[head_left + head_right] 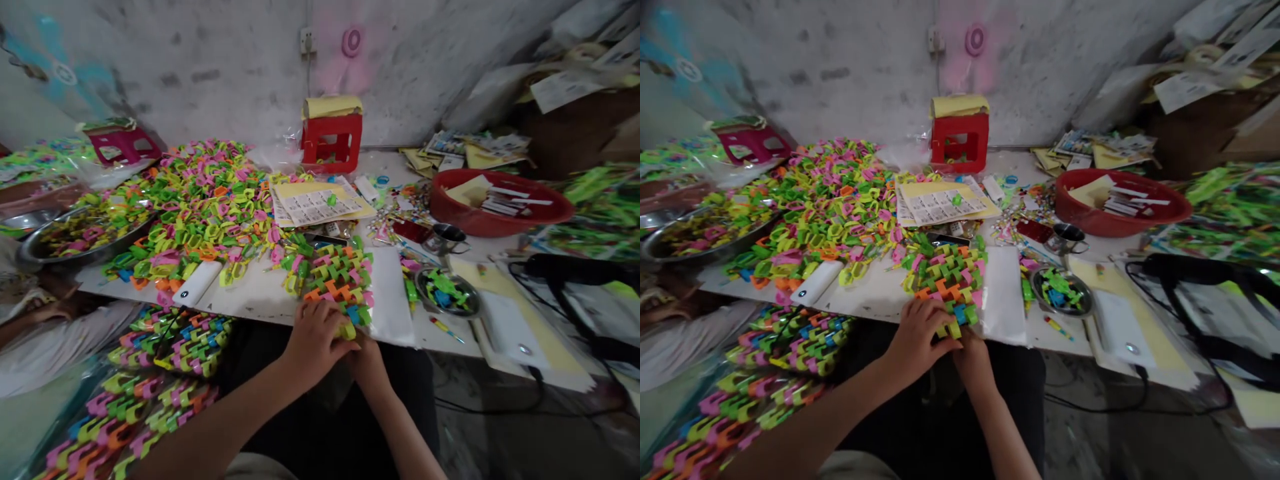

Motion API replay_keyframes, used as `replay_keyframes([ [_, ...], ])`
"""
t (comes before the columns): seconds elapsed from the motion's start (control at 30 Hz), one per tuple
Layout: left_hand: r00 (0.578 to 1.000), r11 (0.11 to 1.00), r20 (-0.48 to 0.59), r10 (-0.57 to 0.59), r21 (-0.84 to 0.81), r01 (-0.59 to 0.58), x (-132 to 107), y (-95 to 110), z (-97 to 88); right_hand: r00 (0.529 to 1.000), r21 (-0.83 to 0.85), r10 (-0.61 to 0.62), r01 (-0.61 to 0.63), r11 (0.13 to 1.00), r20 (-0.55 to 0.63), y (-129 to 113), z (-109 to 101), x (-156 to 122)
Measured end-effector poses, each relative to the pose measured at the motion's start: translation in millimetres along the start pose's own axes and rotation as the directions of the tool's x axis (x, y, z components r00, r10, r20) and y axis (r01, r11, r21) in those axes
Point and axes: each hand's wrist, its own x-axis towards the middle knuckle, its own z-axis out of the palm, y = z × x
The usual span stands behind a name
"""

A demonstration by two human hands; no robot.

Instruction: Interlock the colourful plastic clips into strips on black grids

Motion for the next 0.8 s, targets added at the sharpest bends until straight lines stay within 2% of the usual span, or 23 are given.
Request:
replay_keyframes([
  [0.07, 0.998, 0.997, -0.049, -0.031, -0.065, 0.028, 3.4, -22.6, -18.0, 1.0, -0.004, 0.018, -0.018, 1.0, 0.003, 0.7, -0.3, -0.6],
  [0.1, 0.992, 0.994, -0.088, -0.088, -0.067, 0.083, 4.6, -40.9, -28.3, 1.0, -0.009, 0.025, -0.025, 1.0, 0.003, 0.6, -0.7, -0.3],
  [0.17, 0.944, 0.968, -0.234, -0.233, 0.042, 0.249, 4.1, -87.4, -48.9, 1.0, -0.014, 0.024, -0.024, 1.0, 0.004, -0.3, -1.7, 1.5],
  [0.23, 0.852, 0.821, -0.297, -0.431, 0.264, 0.507, -2.0, -136.7, -65.7, 1.0, -0.009, 0.007, -0.007, 1.0, 0.01, -1.1, -2.5, 4.2],
  [0.27, 0.808, 0.735, -0.3, -0.507, 0.339, 0.587, -7.0, -158.2, -71.8, 1.0, -0.007, -0.001, 0.001, 1.0, 0.012, -1.1, -2.7, 5.5],
  [0.3, 0.78, 0.682, -0.286, -0.557, 0.379, 0.626, -12.9, -176.1, -75.9, 1.0, -0.006, -0.006, 0.006, 1.0, 0.008, -0.6, -2.6, 6.7],
  [0.37, 0.764, 0.65, -0.231, -0.603, 0.412, 0.638, -25.2, -199.5, -78.3, 1.0, -0.005, -0.008, 0.008, 1.0, -0.011, 1.4, -1.8, 8.1],
  [0.43, 0.776, 0.666, -0.195, -0.6, 0.415, 0.62, -34.4, -208.7, -74.3, 1.0, 0.003, 0.005, -0.005, 1.0, -0.03, 3.8, -0.3, 6.7],
  [0.53, 0.78, 0.665, -0.225, -0.584, 0.419, 0.619, -38.6, -208.9, -63.6, 0.994, 0.028, 0.096, -0.094, 0.995, -0.049, 3.5, 0.8, -2.7],
  [0.67, 0.753, 0.619, -0.324, -0.572, 0.433, 0.656, -30.3, -203.2, -54.6, 0.966, 0.073, 0.259, -0.259, 0.963, 0.01, -9.1, -2.0, -24.7],
  [0.8, 0.742, 0.582, -0.347, -0.574, 0.463, 0.668, -17.1, -195.9, -50.2, 0.952, 0.087, 0.305, -0.307, 0.948, 0.04, -20.6, -5.9, -42.7],
])
